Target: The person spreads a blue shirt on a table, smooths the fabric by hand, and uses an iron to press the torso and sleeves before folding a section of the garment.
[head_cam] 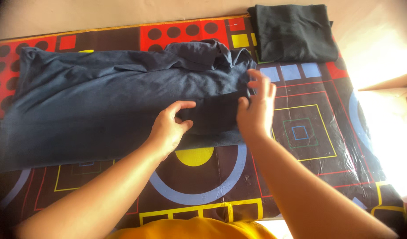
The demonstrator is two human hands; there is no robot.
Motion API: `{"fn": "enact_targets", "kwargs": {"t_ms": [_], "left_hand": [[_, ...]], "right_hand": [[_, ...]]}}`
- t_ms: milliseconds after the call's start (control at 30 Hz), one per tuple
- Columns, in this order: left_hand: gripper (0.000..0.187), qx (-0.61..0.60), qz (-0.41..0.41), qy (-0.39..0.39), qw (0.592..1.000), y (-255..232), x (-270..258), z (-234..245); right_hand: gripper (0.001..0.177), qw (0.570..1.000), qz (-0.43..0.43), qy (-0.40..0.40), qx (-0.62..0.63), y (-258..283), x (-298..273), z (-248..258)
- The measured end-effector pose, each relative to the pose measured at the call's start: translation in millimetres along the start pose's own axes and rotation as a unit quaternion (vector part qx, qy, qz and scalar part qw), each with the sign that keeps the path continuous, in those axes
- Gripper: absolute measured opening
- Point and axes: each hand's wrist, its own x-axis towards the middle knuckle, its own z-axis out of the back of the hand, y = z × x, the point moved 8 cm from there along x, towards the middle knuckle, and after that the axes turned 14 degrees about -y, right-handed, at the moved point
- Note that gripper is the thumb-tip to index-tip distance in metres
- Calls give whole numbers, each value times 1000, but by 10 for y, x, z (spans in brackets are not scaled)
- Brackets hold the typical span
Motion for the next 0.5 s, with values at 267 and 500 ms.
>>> {"fn": "enact_targets", "kwargs": {"t_ms": [267, 500], "left_hand": [[82, -46, 63, -4, 997, 110, -23, 45], [57, 64, 59, -185, 979, 196, 3, 312]], "right_hand": [[41, 999, -33, -1, 6, -193, 24, -8], [28, 965, 180, 31, -189, 306, -162, -26]]}}
